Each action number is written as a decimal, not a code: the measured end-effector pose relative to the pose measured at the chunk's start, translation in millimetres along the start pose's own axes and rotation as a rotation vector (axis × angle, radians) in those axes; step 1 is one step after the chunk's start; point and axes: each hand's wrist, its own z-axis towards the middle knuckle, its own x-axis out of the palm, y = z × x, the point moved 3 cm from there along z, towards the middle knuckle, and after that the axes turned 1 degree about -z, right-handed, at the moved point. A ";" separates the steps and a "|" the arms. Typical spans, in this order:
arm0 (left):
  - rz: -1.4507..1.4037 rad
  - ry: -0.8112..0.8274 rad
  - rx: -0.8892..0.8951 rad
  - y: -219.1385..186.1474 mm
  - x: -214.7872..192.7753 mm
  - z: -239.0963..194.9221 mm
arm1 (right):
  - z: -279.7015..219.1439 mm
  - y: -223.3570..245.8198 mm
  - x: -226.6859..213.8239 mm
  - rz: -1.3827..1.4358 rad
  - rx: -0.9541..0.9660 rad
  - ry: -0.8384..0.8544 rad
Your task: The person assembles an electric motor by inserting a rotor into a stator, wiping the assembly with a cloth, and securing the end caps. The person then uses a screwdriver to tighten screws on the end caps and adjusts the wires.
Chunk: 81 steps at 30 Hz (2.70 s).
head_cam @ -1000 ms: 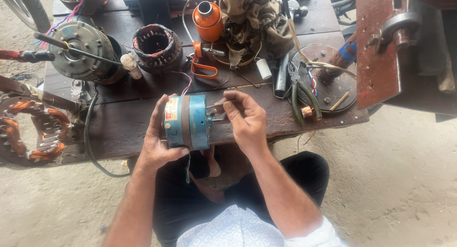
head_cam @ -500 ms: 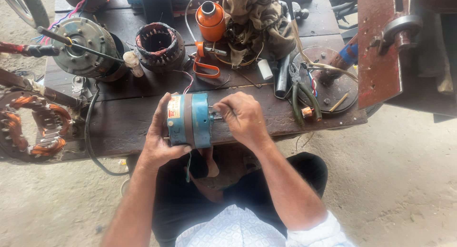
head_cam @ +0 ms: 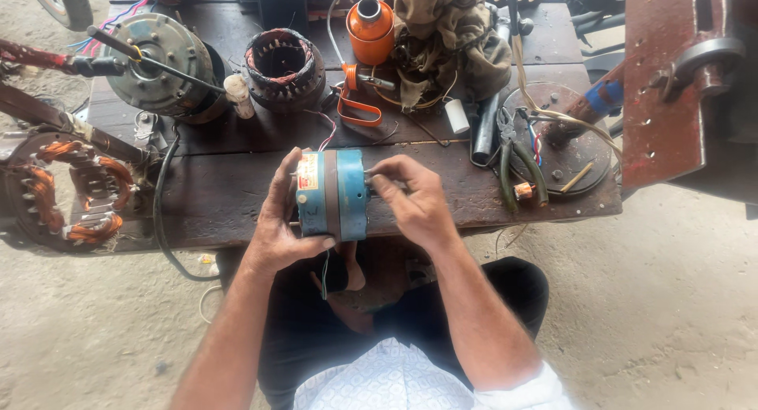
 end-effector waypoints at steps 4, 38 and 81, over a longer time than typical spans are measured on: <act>0.001 -0.026 -0.028 1.4 0.8 1.8 | 8.3 20.2 7.4 -0.269 -0.060 0.047; 0.297 -0.163 -0.064 -28.2 27.8 -22.4 | -29.5 8.7 -20.7 -0.441 -0.184 0.189; 0.123 0.079 -0.728 -35.6 12.0 -70.9 | 29.0 -35.5 -26.8 0.001 0.283 0.096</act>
